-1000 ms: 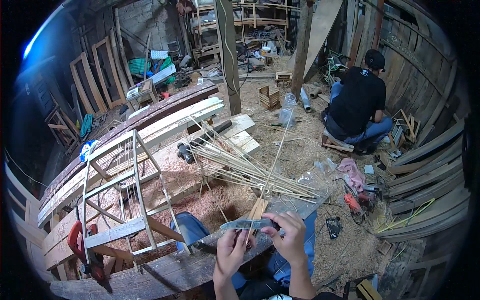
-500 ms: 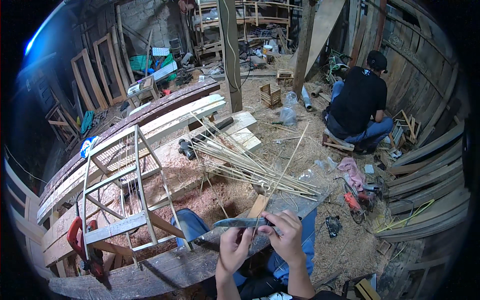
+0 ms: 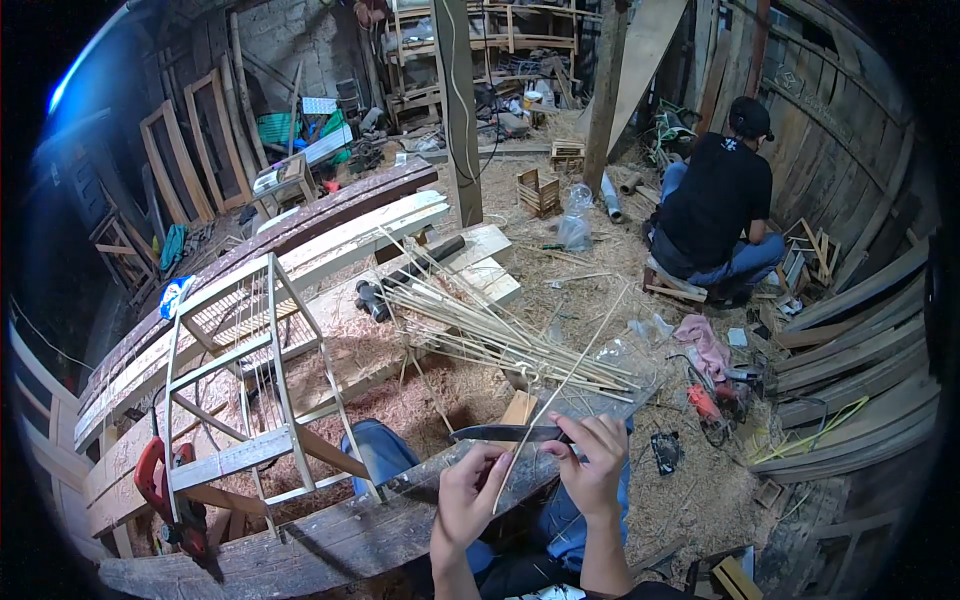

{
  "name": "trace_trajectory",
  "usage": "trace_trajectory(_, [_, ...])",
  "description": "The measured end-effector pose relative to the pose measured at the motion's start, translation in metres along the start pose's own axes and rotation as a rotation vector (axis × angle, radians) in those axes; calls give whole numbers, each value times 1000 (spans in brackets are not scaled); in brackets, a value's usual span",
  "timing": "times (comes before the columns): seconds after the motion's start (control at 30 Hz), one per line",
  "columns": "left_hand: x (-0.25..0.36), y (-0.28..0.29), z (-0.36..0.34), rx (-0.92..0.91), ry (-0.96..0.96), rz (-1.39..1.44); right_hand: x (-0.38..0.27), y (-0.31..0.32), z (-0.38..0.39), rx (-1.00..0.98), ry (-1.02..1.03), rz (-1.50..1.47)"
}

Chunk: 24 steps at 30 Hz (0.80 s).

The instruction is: The person uses a knife to shave thin strips from a small piece of wood held in their left hand. They repeatedly scrape the blade along the wood's surface to create fine shavings, which fall onto a workbench cluttered with wood scraps and tools.

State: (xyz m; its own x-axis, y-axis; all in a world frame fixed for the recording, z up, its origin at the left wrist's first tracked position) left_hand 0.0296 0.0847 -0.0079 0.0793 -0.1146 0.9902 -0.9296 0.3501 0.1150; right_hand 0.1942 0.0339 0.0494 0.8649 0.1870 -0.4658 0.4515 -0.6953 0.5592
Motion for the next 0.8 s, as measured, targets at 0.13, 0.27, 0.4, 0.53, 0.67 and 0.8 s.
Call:
trace_trajectory(0.13, [-2,-2,-1,-2,2,27,5,-1,1,-2,8,19])
trace_trajectory(0.27, [-3,2,0,10,0,19,20,5,2,54,-27,-9])
trace_trajectory(0.4, [-13,8,2,-48,16,-14,48,27,-1,114,-97,44])
trace_trajectory(0.53, [-20,4,0,-99,55,-39,45,25,0,122,-117,-24])
trace_trajectory(0.67, [-8,1,-1,-79,12,10,33,16,-3,61,-96,-31])
trace_trajectory(0.8, [-8,-10,-3,-39,91,157,15,3,-3,71,1,-61])
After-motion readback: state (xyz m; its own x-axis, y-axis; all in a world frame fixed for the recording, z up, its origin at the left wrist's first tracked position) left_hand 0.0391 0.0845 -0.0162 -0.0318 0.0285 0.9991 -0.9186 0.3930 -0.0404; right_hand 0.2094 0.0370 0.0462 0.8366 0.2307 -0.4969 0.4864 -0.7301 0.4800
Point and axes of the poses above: each hand's wrist, its own z-axis away from the middle knuckle, its own y-axis out of the back of the hand, x = y × z, the point moved 9 cm from there along -z, towards the middle knuckle
